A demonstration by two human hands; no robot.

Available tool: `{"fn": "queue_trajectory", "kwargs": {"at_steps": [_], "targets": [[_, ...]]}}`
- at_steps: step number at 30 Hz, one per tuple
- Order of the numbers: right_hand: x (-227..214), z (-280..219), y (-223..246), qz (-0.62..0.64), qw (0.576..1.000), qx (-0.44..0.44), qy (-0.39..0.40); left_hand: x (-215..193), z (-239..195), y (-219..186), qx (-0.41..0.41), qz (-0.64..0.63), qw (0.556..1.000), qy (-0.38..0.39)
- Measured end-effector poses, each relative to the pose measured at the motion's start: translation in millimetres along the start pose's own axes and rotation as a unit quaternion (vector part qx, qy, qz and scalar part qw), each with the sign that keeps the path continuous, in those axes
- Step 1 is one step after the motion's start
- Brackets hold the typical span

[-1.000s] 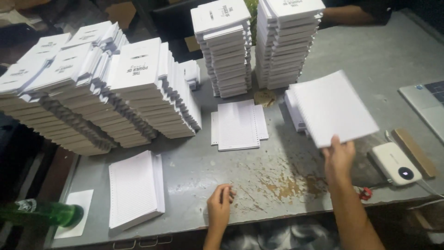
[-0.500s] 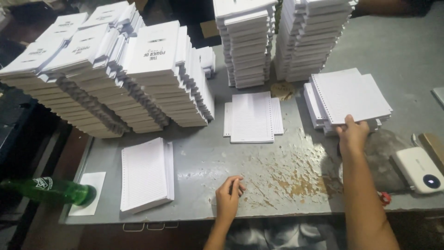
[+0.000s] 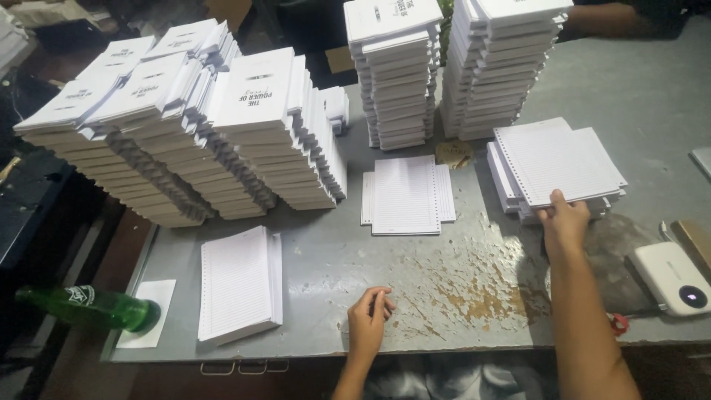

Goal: Counting and sorting stacks of pre-punched paper sheets on a workbench in a print shop.

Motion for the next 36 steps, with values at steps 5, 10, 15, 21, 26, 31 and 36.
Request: {"fn": "queue_trajectory", "kwargs": {"at_steps": [5, 10, 15, 21, 26, 31, 36], "targets": [[6.9, -3.7, 5.3, -0.014, 0.999, 0.020, -0.022, -0.5, 0.3, -1.3, 0.004, 0.012, 1.000, 0.003], [15.7, -20.6, 19.9, -0.035, 0.998, 0.039, -0.036, 0.4, 0.4, -1.0, -0.023, 0.006, 1.000, 0.003], [54.7, -101.8, 101.7, -0.155, 0.980, 0.125, 0.005, 0.7, 0.7, 2.6, 0.003, 0.009, 1.000, -0.009], [-19.9, -60.4, 26.1, -0.051, 0.978, -0.035, 0.200, 9.6, 5.6, 30.3, -0.003, -0.033, 0.999, -0.028], [-17.3, -130.5, -22.9, -0.185, 0.958, -0.077, 0.203, 2.2, -5.3, 14.5, 0.033, -0.063, 0.996, -0.059], [25.5, -228.7, -48.8, -0.372, 0.886, -0.071, 0.269, -47.4, -16.0, 12.8, 0.025, -0.155, 0.971, -0.180], [34.0, -243.1, -54.4, -0.382, 0.842, -0.148, 0.351, -199.0, -41.5, 25.2, -0.064, 0.302, 0.837, -0.452]]}}
Point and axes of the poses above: each hand's wrist, its own z-axis towards the middle knuckle, its own x-axis out of the palm, y = z × x, the point moved 1 cm from there along z, towards the middle knuckle, and after that the axes turned 14 degrees about y, right-handed, at the moved point
